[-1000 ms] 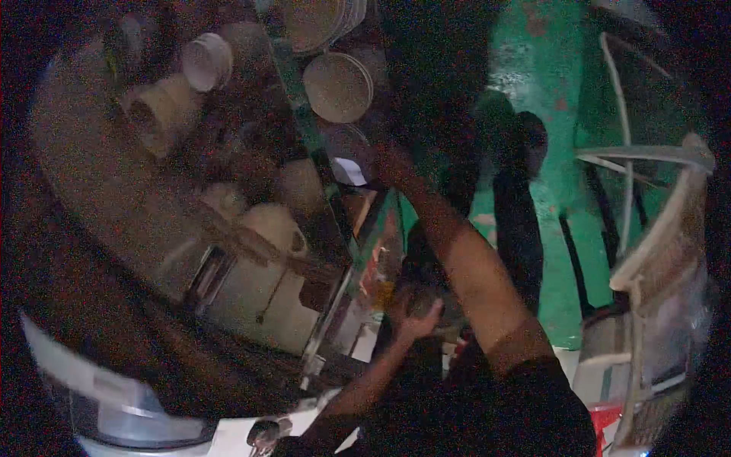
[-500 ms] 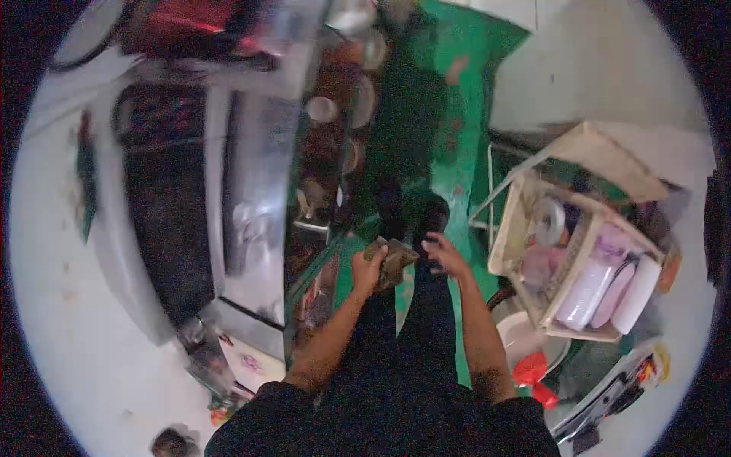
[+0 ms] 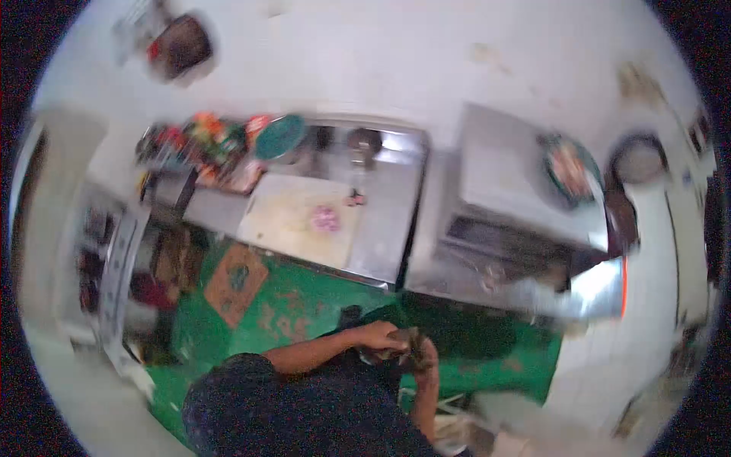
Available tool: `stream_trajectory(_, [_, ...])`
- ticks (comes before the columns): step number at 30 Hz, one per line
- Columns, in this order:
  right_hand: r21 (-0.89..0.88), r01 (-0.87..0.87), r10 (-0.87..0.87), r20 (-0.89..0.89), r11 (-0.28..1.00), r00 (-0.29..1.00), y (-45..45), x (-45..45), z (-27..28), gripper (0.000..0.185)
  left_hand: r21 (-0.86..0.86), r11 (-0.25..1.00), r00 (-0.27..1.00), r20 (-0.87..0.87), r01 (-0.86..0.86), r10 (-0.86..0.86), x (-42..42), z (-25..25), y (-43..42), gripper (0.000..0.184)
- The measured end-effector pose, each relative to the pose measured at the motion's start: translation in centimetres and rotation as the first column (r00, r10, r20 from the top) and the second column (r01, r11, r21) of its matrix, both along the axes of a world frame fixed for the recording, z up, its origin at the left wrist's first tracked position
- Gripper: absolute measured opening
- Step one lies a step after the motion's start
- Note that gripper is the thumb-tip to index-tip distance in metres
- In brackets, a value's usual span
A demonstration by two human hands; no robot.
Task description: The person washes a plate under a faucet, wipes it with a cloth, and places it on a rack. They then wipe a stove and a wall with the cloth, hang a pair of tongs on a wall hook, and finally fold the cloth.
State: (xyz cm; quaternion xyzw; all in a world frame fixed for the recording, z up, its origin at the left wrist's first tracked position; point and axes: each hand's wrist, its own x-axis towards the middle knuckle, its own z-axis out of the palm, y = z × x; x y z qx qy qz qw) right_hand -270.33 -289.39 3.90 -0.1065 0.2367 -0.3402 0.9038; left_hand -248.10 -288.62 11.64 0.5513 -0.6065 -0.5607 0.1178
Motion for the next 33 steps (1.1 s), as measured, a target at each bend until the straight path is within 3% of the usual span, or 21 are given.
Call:
stream_trajectory(2, [0.080,0.079,-0.056,-0.258,0.994,0.964,0.6,4.5,5.9,0.039,-0.116,0.984,0.991,-0.005,-0.134,0.134,3.6,0.8,2.2,0.061])
stream_trajectory(4, [-0.014,-0.137,0.112,-0.493,0.990,0.863,-0.7,8.9,6.9,0.039,-0.276,0.914,0.945,0.053,-0.297,0.323,7.8,1.2,5.0,0.059])
stream_trajectory(5, [-0.050,-0.236,0.160,-0.598,0.970,0.786,-1.1,11.5,7.1,0.040,-0.262,0.867,0.905,-0.075,-0.423,0.419,10.3,3.2,6.3,0.053])
stream_trajectory(8, [0.022,-0.510,0.447,-0.516,0.860,0.731,-5.2,19.7,1.8,0.041,-0.088,0.732,0.737,-0.124,-0.675,0.664,16.8,6.7,9.8,0.048])
stream_trajectory(9, [-0.138,-0.471,0.387,-0.396,0.871,0.833,-4.6,24.0,4.4,0.042,-0.147,0.618,0.635,-0.185,-0.772,0.750,18.3,7.0,10.9,0.046])
stream_trajectory(12, [-0.320,-0.406,0.251,-0.430,0.856,0.867,-0.1,36.9,14.6,0.035,-0.316,0.341,0.407,-0.169,-0.885,0.898,25.1,5.8,14.5,0.048])
stream_trajectory(13, [-0.607,-0.438,0.187,-0.432,0.663,0.882,-0.1,40.2,14.0,0.036,-0.286,0.270,0.338,-0.221,-0.919,0.915,27.5,6.8,15.8,0.045])
stream_trajectory(14, [-0.824,-0.415,0.145,-0.390,0.386,0.909,-0.6,44.2,12.1,0.038,-0.318,0.154,0.241,-0.255,-0.936,0.936,30.0,7.8,17.3,0.044])
stream_trajectory(16, [-0.877,-0.396,0.338,-0.299,0.271,0.892,0.4,51.5,11.9,0.041,-0.379,-0.094,0.030,-0.309,-0.920,0.951,33.7,12.6,20.1,0.043])
stream_trajectory(18, [-0.569,-0.631,0.680,-0.162,0.528,0.715,3.8,58.3,12.6,0.044,-0.331,-0.278,-0.146,-0.373,-0.902,0.916,36.4,13.6,23.1,0.039])
stream_trajectory(19, [-0.580,-0.672,0.665,-0.276,0.461,0.694,6.4,60.5,15.7,0.045,-0.304,-0.374,-0.237,-0.403,-0.876,0.884,37.4,14.0,24.7,0.038])
stream_trajectory(21, [-0.613,-0.634,0.675,-0.213,0.471,0.707,13.0,63.3,21.4,0.044,-0.322,-0.558,-0.390,-0.457,-0.764,0.799,38.4,14.8,27.1,0.035])
stream_trajectory(23, [-0.585,-0.718,0.782,-0.214,0.378,0.585,16.3,66.4,22.5,0.044,-0.298,-0.730,-0.508,-0.558,-0.615,0.656,38.9,14.9,28.8,0.035])
stream_trajectory(25, [-0.646,-0.754,0.794,-0.394,0.119,0.463,20.5,67.8,25.1,0.046,-0.219,-0.865,-0.545,-0.700,-0.451,0.462,40.7,14.4,31.2,0.039])
stream_trajectory(26, [-0.670,-0.743,0.776,-0.471,-0.005,0.420,22.2,68.6,26.1,0.047,-0.062,-0.922,-0.556,-0.781,-0.383,0.283,41.3,15.3,32.4,0.041])
stream_trajectory(28, [-0.837,-0.517,0.819,-0.419,-0.181,0.392,26.3,70.2,24.3,0.056,0.256,-0.926,-0.518,-0.852,-0.279,-0.079,42.9,17.2,35.0,0.046])
stream_trajectory(30, [-0.924,-0.179,0.811,-0.383,-0.338,0.441,28.8,69.5,24.5,0.062,0.371,-0.890,-0.487,-0.848,-0.266,-0.207,44.0,15.4,37.2,0.046])
stream_trajectory(32, [-0.902,-0.072,0.796,-0.412,-0.426,0.443,30.0,71.0,23.4,0.066,0.468,-0.829,-0.448,-0.839,-0.307,-0.308,44.0,16.1,39.0,0.046])
stream_trajectory(33, [-0.887,-0.003,0.791,-0.413,-0.461,0.452,30.8,72.6,23.1,0.068,0.527,-0.694,-0.405,-0.843,-0.491,-0.353,44.0,15.1,40.5,0.048])
